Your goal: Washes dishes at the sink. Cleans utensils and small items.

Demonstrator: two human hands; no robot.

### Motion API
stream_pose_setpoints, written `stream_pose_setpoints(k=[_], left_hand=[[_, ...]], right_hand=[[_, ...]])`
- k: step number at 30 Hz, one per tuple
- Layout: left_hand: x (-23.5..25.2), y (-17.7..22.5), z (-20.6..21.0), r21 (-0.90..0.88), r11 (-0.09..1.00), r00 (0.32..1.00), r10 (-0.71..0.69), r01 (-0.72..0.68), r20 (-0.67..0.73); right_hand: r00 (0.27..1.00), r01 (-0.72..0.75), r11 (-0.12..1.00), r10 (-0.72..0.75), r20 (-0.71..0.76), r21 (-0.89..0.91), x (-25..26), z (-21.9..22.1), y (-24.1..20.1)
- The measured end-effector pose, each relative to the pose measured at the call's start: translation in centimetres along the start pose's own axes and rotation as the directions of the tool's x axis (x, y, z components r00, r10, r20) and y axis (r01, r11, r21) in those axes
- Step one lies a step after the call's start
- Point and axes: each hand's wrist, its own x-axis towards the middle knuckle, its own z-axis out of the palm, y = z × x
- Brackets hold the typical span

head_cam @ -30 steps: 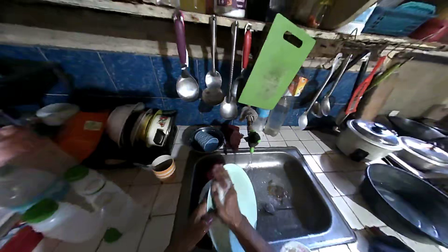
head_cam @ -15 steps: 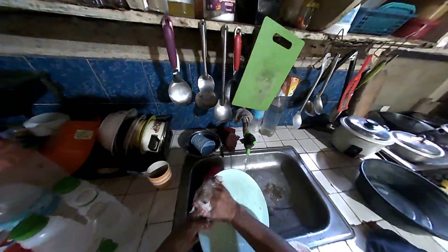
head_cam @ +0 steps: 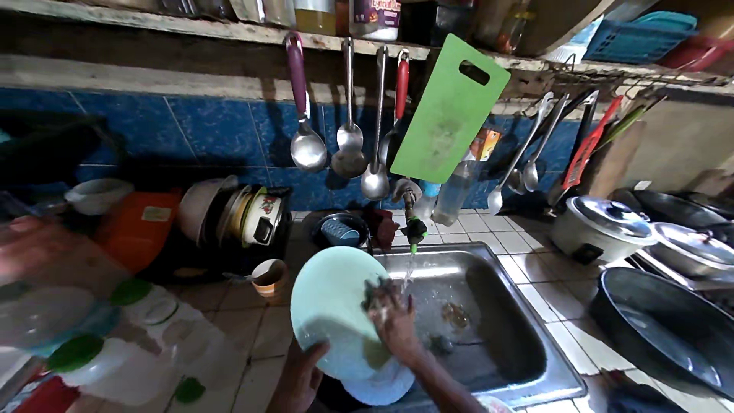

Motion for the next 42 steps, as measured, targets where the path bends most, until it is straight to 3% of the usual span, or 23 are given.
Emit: stream_pose_setpoints(k=[2,3,6,8,10,13,15,16,19,21,23,24,25,28,31,33,36,37,38,39,41,42], left_hand=[[-1.5,-0.6,0.0,0.067,0.998,0.991,-0.029,0.020,0.132],[-2.1,-1.0,0.4,0.107,0.994,0.977,-0.052,0.030,0.205],[-2.1,-2.3,1.5,0.144,0.986,0.944,-0.120,0.079,0.307],[-0.6,-2.7,1.4,0.113,0.991,0.953,-0.105,0.076,0.285],[1.3,-2.5,0.5,0.046,0.995,0.955,-0.093,0.083,0.282],[2.6,-0.7,0.3,-0.079,0.983,0.940,-0.136,0.169,0.312],[4.6,-1.0,-0.5,-0.099,0.993,0.901,-0.016,0.065,0.433],[6.2,-1.2,-1.2,-0.013,0.999,0.875,0.049,-0.049,0.482],[7.4,0.4,-1.5,0.333,0.882,0.844,0.122,-0.334,0.522],[5.9,2.0,-0.1,0.437,0.843,0.839,0.032,-0.315,0.543],[4.4,2.2,1.3,0.397,0.890,0.825,-0.046,-0.222,0.564],[3.7,1.8,2.0,0.357,0.918,0.836,-0.056,-0.172,0.546],[2.8,1.3,2.9,0.297,0.948,0.855,-0.059,-0.114,0.515],[0.8,-0.2,5.0,0.055,0.998,0.897,-0.033,0.010,0.441],[-0.4,-1.2,5.0,-0.009,0.998,0.878,0.059,-0.062,0.475],[-0.9,-0.9,4.7,0.053,0.990,0.840,0.085,-0.134,0.536],[-2.3,-0.4,4.4,0.100,0.990,0.842,0.034,-0.104,0.539],[-2.2,-0.6,4.4,0.105,0.990,0.854,0.022,-0.090,0.520],[-1.8,-0.9,4.4,0.097,0.992,0.860,0.025,-0.086,0.509],[-1.3,-1.2,4.4,0.077,0.992,0.858,0.044,-0.096,0.512],[-0.4,-1.7,4.0,0.086,0.983,0.857,0.096,-0.161,0.507],[-0.4,-1.7,3.8,0.130,0.973,0.857,0.101,-0.191,0.505]], right_hand=[[0.981,-0.177,0.984,0.176,-0.079,-0.006,3.2,-1.1,0.8],[0.972,-0.198,0.980,0.197,-0.130,0.009,4.4,-1.1,0.4],[0.986,-0.012,0.992,0.033,-0.161,0.125,3.7,0.2,-2.3],[0.992,0.124,0.945,-0.112,-0.060,0.302,0.8,0.8,-3.5],[0.969,0.121,0.896,-0.201,0.147,0.428,-1.9,-0.7,-4.3],[0.906,0.149,0.906,-0.285,0.312,0.396,-2.8,-4.0,-4.2],[0.880,0.217,0.884,-0.361,0.310,0.414,-1.3,-6.8,-3.5],[0.860,0.189,0.881,-0.361,0.361,0.433,0.1,-8.7,-3.3],[0.767,-0.056,0.855,-0.294,0.571,0.516,4.7,-14.0,-2.7],[0.851,-0.142,0.735,-0.252,0.461,0.663,6.4,-15.2,-2.1],[0.980,-0.022,0.625,-0.141,0.141,0.780,7.2,-15.0,-1.6],[0.996,0.057,0.609,-0.087,-0.005,0.791,7.4,-14.7,-1.6],[0.995,0.100,0.626,-0.050,-0.088,0.774,7.2,-14.2,-2.1],[0.989,0.142,0.733,-0.080,-0.123,0.666,3.5,-9.7,-5.2],[0.931,0.355,0.827,-0.270,-0.244,0.436,1.3,-5.0,-5.6],[0.936,0.288,0.875,-0.172,-0.308,0.388,2.7,-5.4,-3.6],[0.889,-0.088,0.873,0.286,-0.358,0.480,5.2,-7.1,-1.3],[0.881,-0.131,0.864,0.326,-0.341,0.487,4.8,-7.0,-1.7],[0.908,-0.079,0.887,0.252,-0.334,0.455,3.8,-6.3,-2.4],[0.936,0.066,0.921,0.076,-0.344,0.384,2.5,-5.2,-3.3],[0.880,0.395,0.902,-0.317,-0.353,0.175,0.7,-3.3,-5.1],[0.847,0.468,0.876,-0.407,-0.343,0.117,0.7,-3.0,-5.4]])
